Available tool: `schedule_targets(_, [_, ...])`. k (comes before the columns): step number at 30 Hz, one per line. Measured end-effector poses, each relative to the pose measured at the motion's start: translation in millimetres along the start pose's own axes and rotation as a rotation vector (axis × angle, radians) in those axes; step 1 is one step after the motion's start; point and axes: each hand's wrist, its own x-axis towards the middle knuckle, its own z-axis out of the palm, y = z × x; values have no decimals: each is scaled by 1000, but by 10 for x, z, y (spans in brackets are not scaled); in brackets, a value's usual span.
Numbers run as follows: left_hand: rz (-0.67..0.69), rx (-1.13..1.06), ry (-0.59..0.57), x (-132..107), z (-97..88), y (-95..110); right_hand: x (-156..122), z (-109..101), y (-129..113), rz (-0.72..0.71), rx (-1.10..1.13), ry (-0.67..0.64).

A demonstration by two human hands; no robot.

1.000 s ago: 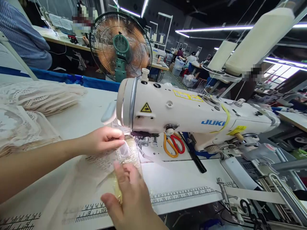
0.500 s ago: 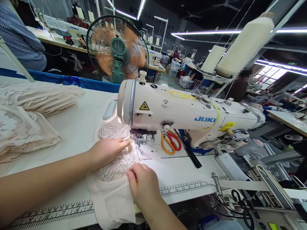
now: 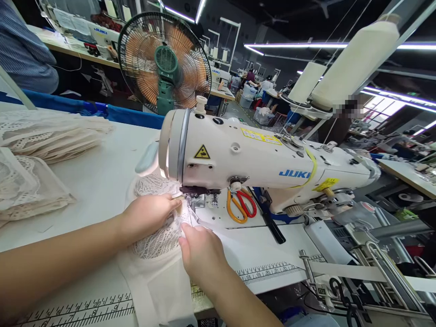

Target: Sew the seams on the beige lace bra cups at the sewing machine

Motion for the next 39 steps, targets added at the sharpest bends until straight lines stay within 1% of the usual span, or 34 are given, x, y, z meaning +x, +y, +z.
schedule_targets(3, [28,0,9,-17,-7,-23,-6,-29,-10,-29,-9,-46])
schedule_targets(7, [48,22,23,-59,-12,-21,-15,-43,-6,-5,0,-54])
schedule_targets(13, [15,77,-15,-95,-74,86,-24,-59,7,-50,-28,-64])
schedule_targets(18, [12,75,-3,-13,-115,145,24,-104,69,-31,23,-42])
schedule_targets(23, [28,62,12,54,-39,88,40,-128,97,-21,46,-40])
schedule_targets(27, [47,52,101,19,24,25,31,-122,84,-16,59,-44])
schedule_targets(29, [56,47,125,1,33,10,32,-116,81,-8,60,-42])
schedule_targets(34, [77,68,126,5,44,14,40,-98,93,4,26,-37])
schedule_targets(39, [61,34,143,20,64,24,44,-78,98,3,25,-25])
